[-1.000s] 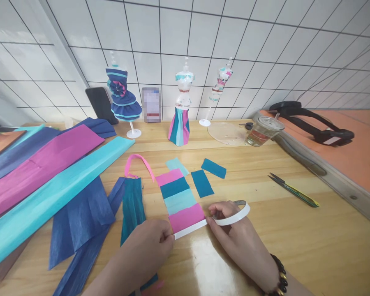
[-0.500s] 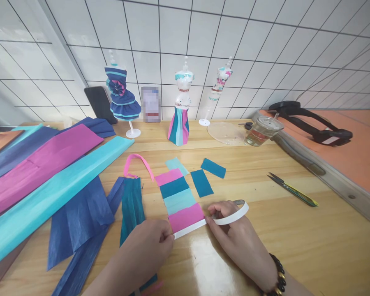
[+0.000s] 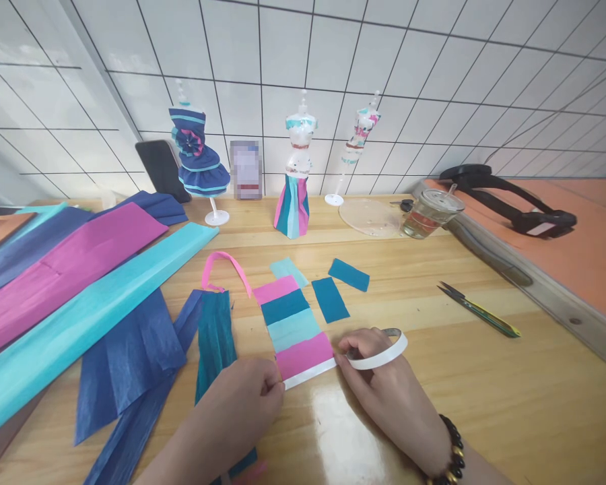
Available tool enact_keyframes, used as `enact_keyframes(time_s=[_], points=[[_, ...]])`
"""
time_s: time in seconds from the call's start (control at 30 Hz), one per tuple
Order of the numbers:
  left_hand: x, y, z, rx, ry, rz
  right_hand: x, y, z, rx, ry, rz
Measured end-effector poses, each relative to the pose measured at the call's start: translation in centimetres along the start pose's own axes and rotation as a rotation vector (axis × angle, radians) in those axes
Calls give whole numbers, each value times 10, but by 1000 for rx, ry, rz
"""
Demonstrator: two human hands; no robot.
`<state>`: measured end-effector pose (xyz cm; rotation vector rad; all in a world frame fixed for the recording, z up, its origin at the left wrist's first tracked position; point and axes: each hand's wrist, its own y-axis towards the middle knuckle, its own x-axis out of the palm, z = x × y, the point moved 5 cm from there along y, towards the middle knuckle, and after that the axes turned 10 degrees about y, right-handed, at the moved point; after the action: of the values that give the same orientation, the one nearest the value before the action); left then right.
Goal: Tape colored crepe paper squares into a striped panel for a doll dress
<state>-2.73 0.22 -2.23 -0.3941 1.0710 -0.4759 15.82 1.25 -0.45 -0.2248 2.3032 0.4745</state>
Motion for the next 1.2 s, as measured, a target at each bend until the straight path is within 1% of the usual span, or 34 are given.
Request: enact_keyframes(time_s=[0.1, 0.27, 0.63, 0.7, 0.8, 0.87, 1.07, 1.2], points=[[1, 1, 1, 38, 44, 5, 1, 0, 1, -10, -6, 2], [3, 3, -1, 37, 72, 42, 2, 0, 1, -30, -12, -1], [1, 1, 1, 31, 63, 40, 1, 2, 0, -52, -28, 5], [2, 1, -2, 8, 30, 6, 1, 1, 0, -45, -20, 0], [8, -1, -8, -59, -49, -76, 1, 1, 1, -29, -12, -6], [9, -2, -10, -75, -82, -92, 1, 0, 0, -21, -10, -13], [8, 1, -6, -89, -84, -20, 1, 0, -2, -30, -9, -13], [4, 3, 2, -39, -8, 38, 1, 1, -4, -26, 2, -20]])
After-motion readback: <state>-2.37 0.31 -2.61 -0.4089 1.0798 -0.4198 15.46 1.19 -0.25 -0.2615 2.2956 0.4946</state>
